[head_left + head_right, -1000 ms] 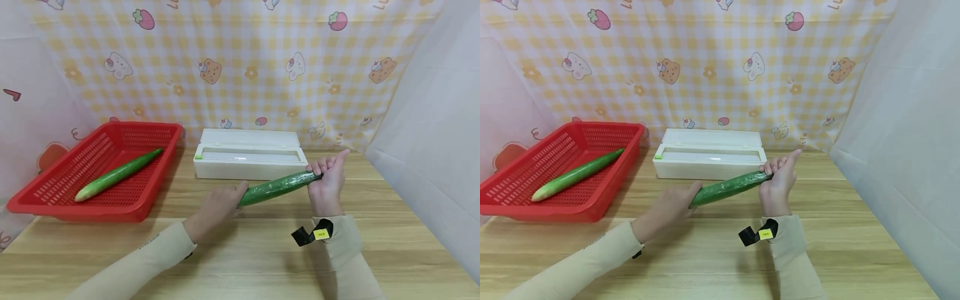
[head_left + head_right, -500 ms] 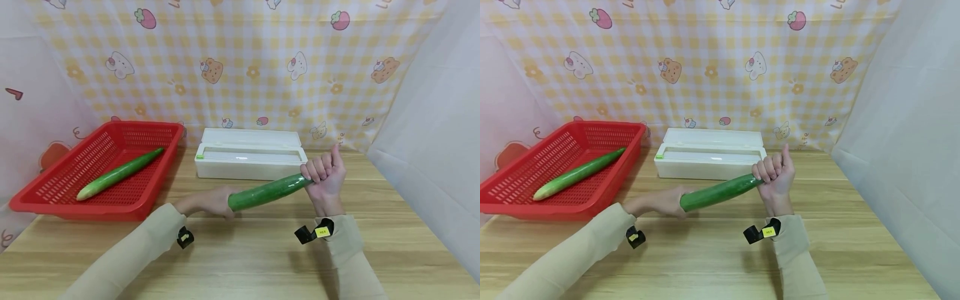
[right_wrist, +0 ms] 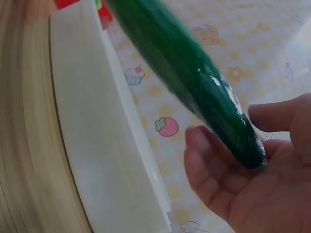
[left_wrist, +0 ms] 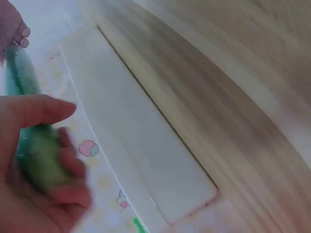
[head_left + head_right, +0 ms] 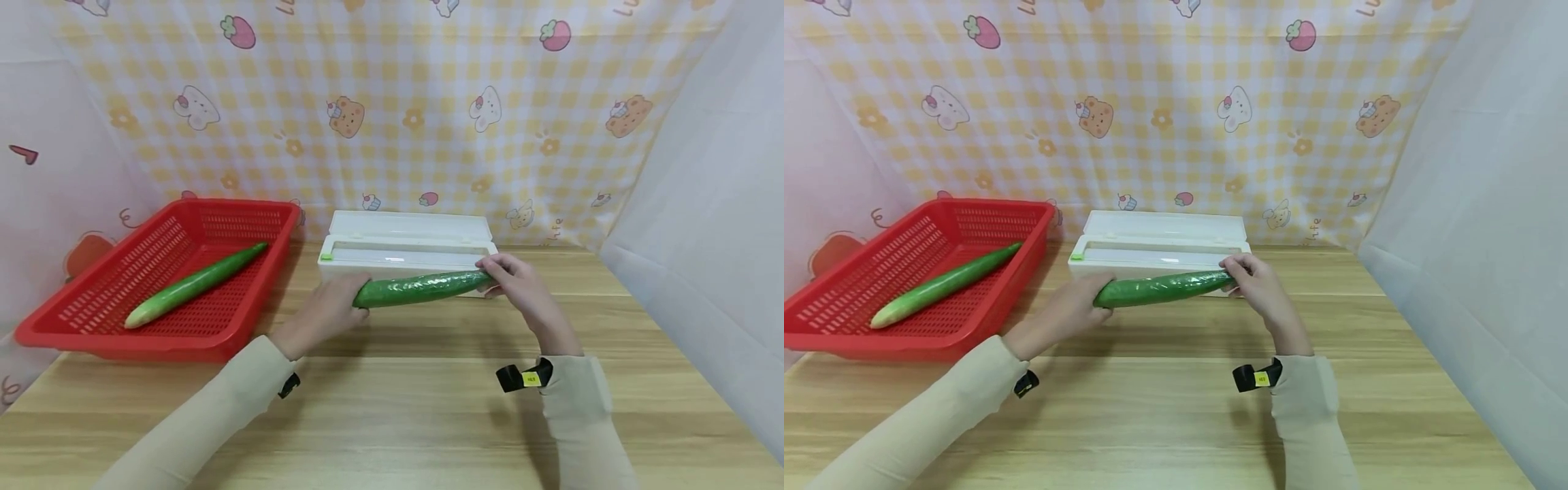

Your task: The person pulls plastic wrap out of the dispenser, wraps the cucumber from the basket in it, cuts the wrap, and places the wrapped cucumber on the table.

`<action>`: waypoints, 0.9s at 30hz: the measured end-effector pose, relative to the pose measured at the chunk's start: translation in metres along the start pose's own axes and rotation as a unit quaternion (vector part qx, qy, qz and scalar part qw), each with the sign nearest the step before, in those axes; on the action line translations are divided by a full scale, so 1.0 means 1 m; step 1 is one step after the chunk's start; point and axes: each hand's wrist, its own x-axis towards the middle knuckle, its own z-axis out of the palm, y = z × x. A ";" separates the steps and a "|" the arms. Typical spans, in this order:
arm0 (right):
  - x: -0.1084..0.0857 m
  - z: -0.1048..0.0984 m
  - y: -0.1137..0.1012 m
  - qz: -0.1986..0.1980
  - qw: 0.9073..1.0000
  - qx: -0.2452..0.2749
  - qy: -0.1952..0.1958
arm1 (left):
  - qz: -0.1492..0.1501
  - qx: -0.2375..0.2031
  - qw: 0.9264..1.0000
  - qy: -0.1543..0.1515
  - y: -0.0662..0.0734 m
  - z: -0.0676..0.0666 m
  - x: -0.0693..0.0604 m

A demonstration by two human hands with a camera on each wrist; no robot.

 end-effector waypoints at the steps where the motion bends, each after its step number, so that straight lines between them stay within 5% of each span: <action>1: 0.000 0.000 0.001 -0.003 0.999 -0.047 0.008 | 0.016 0.011 1.000 0.011 -0.001 0.000 0.000; 6: -0.002 0.002 0.000 -0.055 0.976 -0.207 0.025 | 0.086 0.033 0.995 0.040 -0.006 0.001 -0.001; 10: -0.007 0.005 -0.009 -0.096 0.959 -0.263 -0.042 | 0.077 0.041 0.996 0.025 -0.006 0.000 -0.002; 17: -0.014 0.012 -0.019 -0.107 0.923 -0.342 -0.140 | 0.048 0.070 0.996 0.002 -0.005 -0.004 -0.004; 21: -0.012 0.017 -0.016 -0.101 0.926 -0.330 -0.151 | 0.029 0.099 0.995 0.013 -0.004 -0.004 -0.003; 27: -0.009 0.016 -0.007 -0.109 0.934 -0.309 -0.142 | -0.037 0.122 0.992 0.009 0.003 0.002 -0.001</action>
